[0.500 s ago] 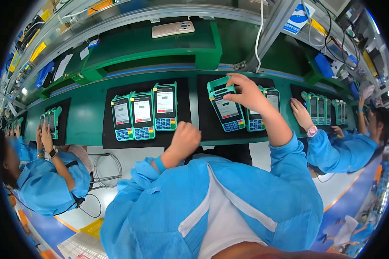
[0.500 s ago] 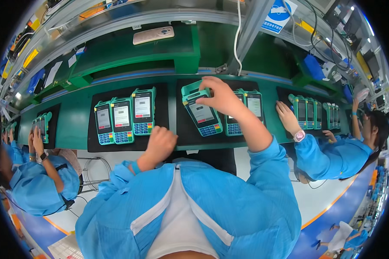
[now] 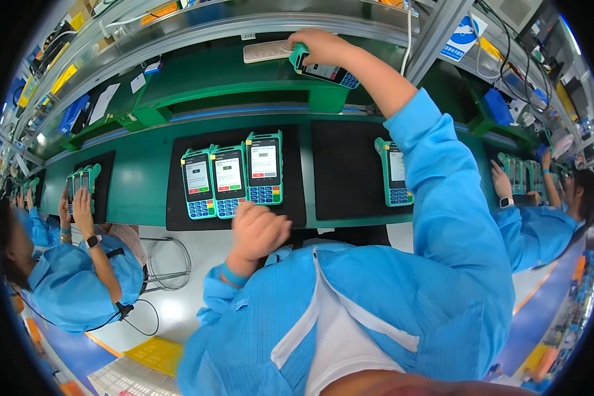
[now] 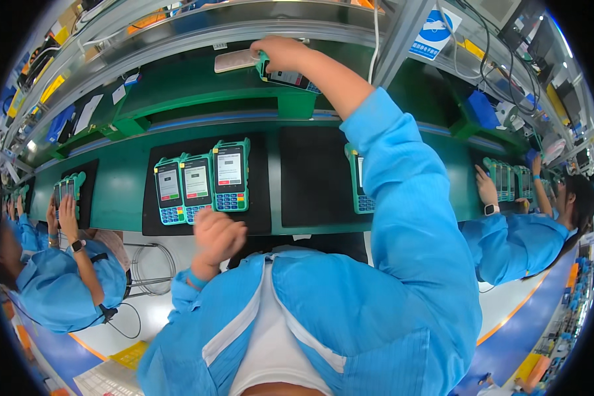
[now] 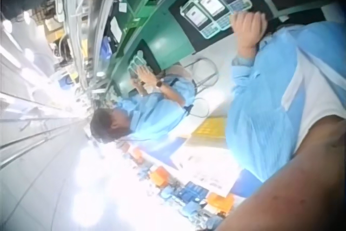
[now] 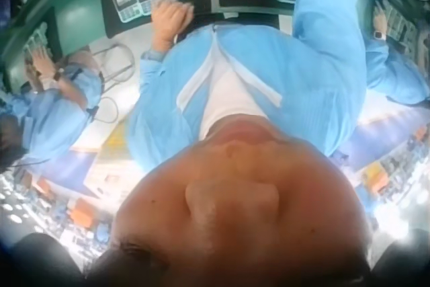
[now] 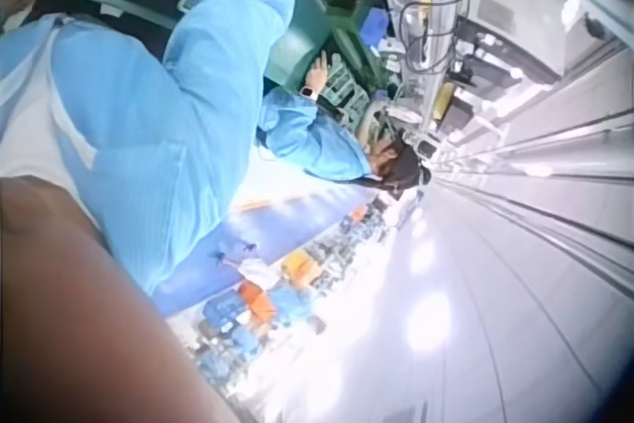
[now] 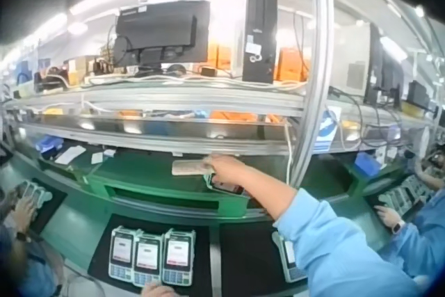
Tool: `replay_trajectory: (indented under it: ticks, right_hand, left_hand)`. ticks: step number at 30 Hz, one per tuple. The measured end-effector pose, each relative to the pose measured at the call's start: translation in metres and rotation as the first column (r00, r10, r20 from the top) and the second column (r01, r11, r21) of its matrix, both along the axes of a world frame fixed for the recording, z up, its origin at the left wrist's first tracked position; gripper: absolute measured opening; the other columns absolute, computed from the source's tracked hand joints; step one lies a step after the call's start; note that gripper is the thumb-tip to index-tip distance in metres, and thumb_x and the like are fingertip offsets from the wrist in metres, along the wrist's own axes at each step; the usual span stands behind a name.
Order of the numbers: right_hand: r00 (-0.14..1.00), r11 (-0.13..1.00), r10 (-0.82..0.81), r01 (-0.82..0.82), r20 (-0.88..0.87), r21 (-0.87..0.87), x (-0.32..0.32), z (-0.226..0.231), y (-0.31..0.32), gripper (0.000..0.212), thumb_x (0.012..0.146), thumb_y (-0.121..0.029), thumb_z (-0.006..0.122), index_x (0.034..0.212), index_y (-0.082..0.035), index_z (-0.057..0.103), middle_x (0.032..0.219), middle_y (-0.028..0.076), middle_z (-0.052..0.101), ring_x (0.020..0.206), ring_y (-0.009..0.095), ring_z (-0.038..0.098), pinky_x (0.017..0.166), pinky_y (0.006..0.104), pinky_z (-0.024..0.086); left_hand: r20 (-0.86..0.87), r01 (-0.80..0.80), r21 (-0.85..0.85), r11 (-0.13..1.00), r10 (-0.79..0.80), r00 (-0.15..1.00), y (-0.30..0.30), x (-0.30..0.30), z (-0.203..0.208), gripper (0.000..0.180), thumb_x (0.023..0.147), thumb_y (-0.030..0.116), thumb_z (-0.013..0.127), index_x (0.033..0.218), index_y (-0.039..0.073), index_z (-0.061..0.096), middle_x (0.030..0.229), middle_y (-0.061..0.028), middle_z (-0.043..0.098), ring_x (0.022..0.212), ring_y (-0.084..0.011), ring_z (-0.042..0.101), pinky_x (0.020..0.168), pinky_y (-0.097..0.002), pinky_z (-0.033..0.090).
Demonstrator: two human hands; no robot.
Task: The person tests handheld payment terminals by tapping their touchscreens to navigate menus and run diagnostic checks, then organizes and moves the devices along the assembly line table.
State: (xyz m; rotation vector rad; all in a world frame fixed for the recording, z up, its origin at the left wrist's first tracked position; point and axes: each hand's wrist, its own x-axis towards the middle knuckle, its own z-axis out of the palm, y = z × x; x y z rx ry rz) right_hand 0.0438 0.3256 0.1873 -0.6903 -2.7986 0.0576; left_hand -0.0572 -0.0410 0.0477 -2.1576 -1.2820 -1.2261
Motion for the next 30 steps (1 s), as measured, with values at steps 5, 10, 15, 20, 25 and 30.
replay_trajectory:
  ticks: [5,10,15,20,25,30]
  right_hand:
    - [0.985,0.985,0.139,-0.148,-0.101,-0.093,-0.004,-0.024,0.025,0.085,0.071,-0.009,0.076,0.145,-0.022,0.039,0.136,0.013,0.052,0.120,0.032,0.055,0.102,0.0407,0.046]
    - [0.992,0.967,0.018,-0.048,-0.123,-0.251,0.023,-0.032,0.031,0.088,0.072,-0.016,0.073,0.149,-0.015,0.030,0.141,0.018,0.048,0.120,0.033,0.056,0.100,0.0426,0.047]
    - [0.995,0.997,-0.042,0.035,-0.091,-0.073,0.025,-0.044,0.022,0.081,0.077,-0.021,0.068,0.148,-0.011,0.029,0.132,0.023,0.054,0.113,0.039,0.058,0.094,0.0448,0.050]
    - [0.991,0.998,-0.067,0.068,-0.114,0.010,0.023,-0.046,0.017,0.078,0.080,-0.018,0.064,0.148,-0.011,0.028,0.132,0.022,0.054,0.110,0.040,0.060,0.094,0.0460,0.050]
    - [0.860,1.000,-0.005,-0.010,-0.511,-0.026,0.055,-0.020,-0.005,0.072,0.077,-0.008,0.056,0.144,-0.007,0.031,0.133,0.018,0.053,0.115,0.033,0.058,0.098,0.0394,0.046]
    - [0.658,0.998,0.037,-0.056,-0.752,0.000,0.149,0.001,-0.068,0.066,0.076,-0.003,0.054,0.141,-0.008,0.039,0.137,0.014,0.051,0.131,0.029,0.045,0.110,0.0404,0.033]
  left_hand:
    - [-0.010,-0.393,0.038,0.919,0.394,0.919,-0.056,-0.072,0.008,0.007,0.077,0.007,0.065,0.083,0.008,0.065,0.076,-0.0049,0.060,0.074,-0.0231,0.058,0.078,-0.0417,0.040]
    - [0.092,-0.745,-0.099,0.659,0.752,0.653,-0.076,-0.143,-0.022,0.014,0.086,0.011,0.060,0.095,0.004,0.067,0.087,-0.0110,0.064,0.084,-0.0307,0.059,0.081,-0.0426,0.042]
    - [-0.002,-0.751,-0.543,0.376,0.894,0.449,-0.050,-0.218,-0.068,0.026,0.090,0.021,0.060,0.105,0.001,0.066,0.101,-0.0181,0.065,0.096,-0.0366,0.060,0.090,-0.0451,0.044]
    - [-0.075,-0.670,-0.655,0.349,0.852,0.518,-0.015,-0.239,-0.073,0.028,0.089,0.025,0.060,0.102,0.000,0.066,0.099,-0.0187,0.065,0.097,-0.0365,0.061,0.085,-0.0436,0.048]
    - [-0.178,-0.817,-0.491,0.302,0.884,0.433,0.010,-0.226,-0.074,0.028,0.088,0.028,0.061,0.087,0.000,0.066,0.091,-0.0178,0.066,0.087,-0.0371,0.063,0.077,-0.0456,0.050]
    - [-0.235,-0.895,-0.367,0.252,0.906,0.352,0.020,-0.212,-0.077,0.028,0.087,0.027,0.061,0.081,0.000,0.066,0.086,-0.0190,0.066,0.077,-0.0377,0.064,0.070,-0.0464,0.052]
